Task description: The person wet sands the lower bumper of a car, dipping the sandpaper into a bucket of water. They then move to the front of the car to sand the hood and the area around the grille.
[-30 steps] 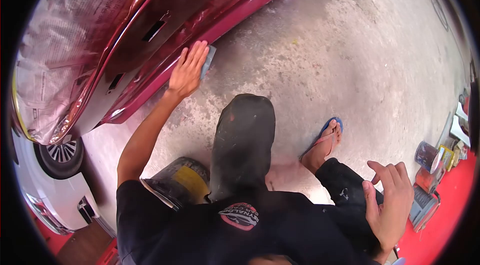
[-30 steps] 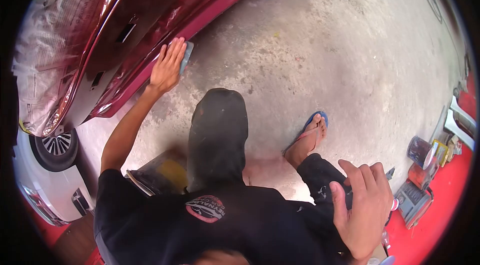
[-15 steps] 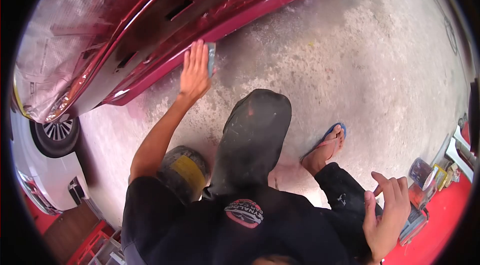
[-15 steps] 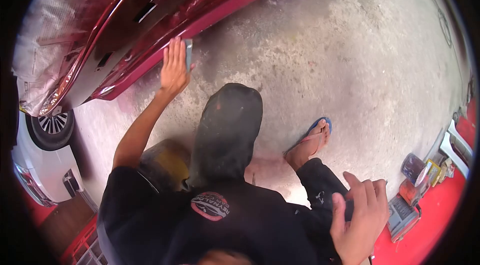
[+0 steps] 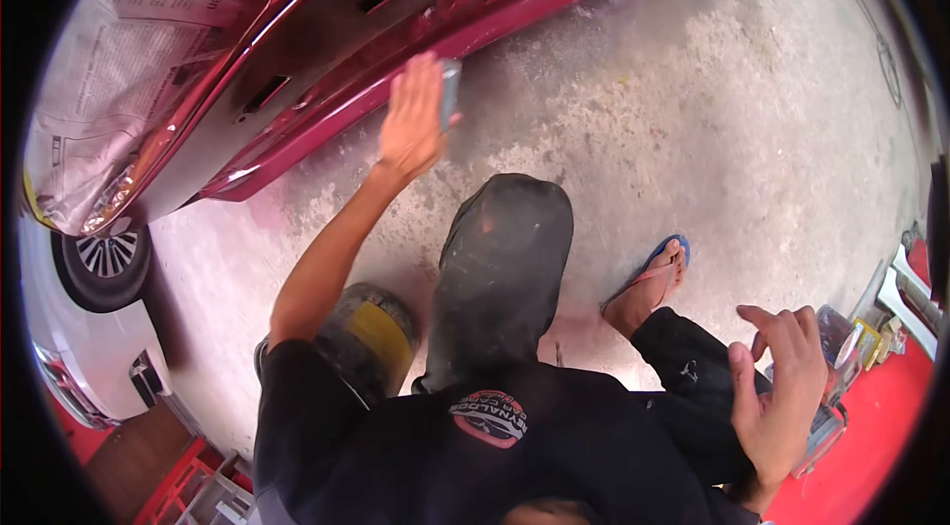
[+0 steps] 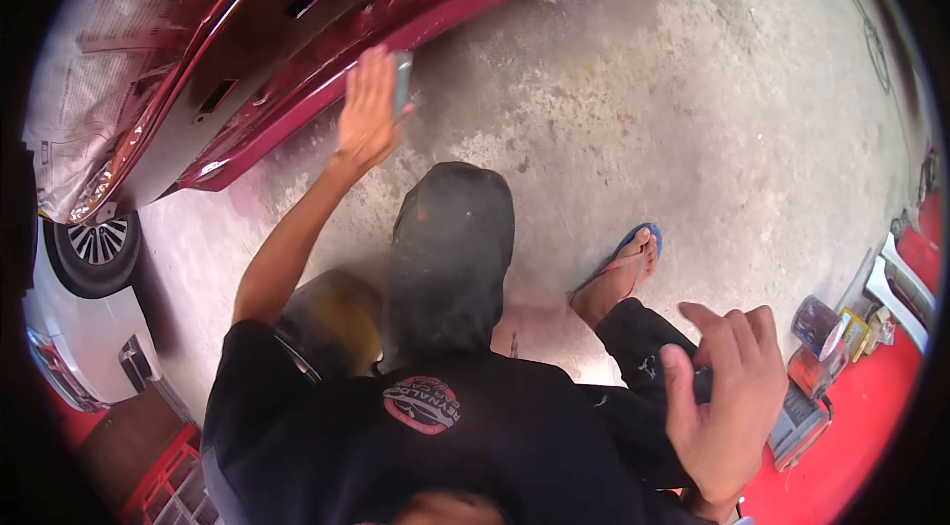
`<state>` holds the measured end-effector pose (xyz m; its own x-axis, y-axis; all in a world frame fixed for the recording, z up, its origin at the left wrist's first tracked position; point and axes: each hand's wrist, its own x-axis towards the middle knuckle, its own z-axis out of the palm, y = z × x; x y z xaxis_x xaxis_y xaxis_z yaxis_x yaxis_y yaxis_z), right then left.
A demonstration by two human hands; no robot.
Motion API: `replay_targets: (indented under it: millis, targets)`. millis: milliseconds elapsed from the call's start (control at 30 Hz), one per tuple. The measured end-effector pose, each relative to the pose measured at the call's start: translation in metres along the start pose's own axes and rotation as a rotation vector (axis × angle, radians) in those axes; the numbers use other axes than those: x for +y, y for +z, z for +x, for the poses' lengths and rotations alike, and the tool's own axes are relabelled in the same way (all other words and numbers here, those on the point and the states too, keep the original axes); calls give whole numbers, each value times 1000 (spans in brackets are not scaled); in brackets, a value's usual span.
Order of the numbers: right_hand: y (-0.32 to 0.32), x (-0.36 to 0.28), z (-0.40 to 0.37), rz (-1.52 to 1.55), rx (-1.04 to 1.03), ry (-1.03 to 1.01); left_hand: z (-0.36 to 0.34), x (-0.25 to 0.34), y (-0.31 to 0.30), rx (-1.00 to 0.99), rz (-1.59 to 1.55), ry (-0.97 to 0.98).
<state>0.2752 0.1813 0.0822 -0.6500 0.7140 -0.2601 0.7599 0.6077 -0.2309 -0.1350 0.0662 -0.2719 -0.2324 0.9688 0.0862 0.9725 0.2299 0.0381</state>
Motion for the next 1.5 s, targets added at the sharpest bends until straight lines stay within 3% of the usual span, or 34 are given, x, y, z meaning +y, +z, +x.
replay_targets:
  millis: [133, 333, 433, 500, 533, 633, 667, 733, 867, 967, 1100, 1200, 1300, 1333, 1367, 1433, 1500]
  targets:
    - [2, -16, 10, 42, 8, -75, 61, 26, 4, 85, -9, 140]
    - [6, 15, 0, 33, 52, 99, -70, -64, -29, -214, 308, 84]
    - [2, 0, 3, 75, 53, 85, -24, -24, -4, -11, 80, 30]
    - [3, -12, 12, 76, 63, 13, 27, 8, -7, 58, -17, 101]
    - [2, -17, 14, 74, 57, -26, 40, 18, -12, 50, 88, 119]
    - [7, -12, 19, 94, 87, -19, 6, -22, -23, 32, 123, 165]
    - [9, -6, 19, 118, 90, 16, -25, -49, -20, -20, 107, 127]
    - [9, 5, 15, 96, 81, 85, -83, -94, -26, -210, 370, 106]
    - [2, -9, 20, 104, 79, 72, -53, -60, -9, -51, 114, 16]
    - [4, -24, 35, 134, 107, 18, 29, -5, -10, 107, -19, 146]
    - [9, -19, 41, 147, 85, -40, 5, -39, -24, -4, 192, 201]
    - [9, 5, 25, 104, 72, 77, -94, -112, -40, -296, 388, 64]
    - [7, -3, 23, 91, 56, 107, -98, -116, -18, -85, 150, 84]
    - [6, -10, 23, 93, 66, 92, -64, -80, -33, -393, 551, 31]
    - [6, -15, 26, 87, 75, 46, -39, -72, -11, -25, 7, 122]
    - [7, -25, 34, 69, 57, -47, 30, -19, -12, 33, 137, 247]
    - [10, -24, 38, 115, 26, -23, 43, -1, -15, 31, 166, 242]
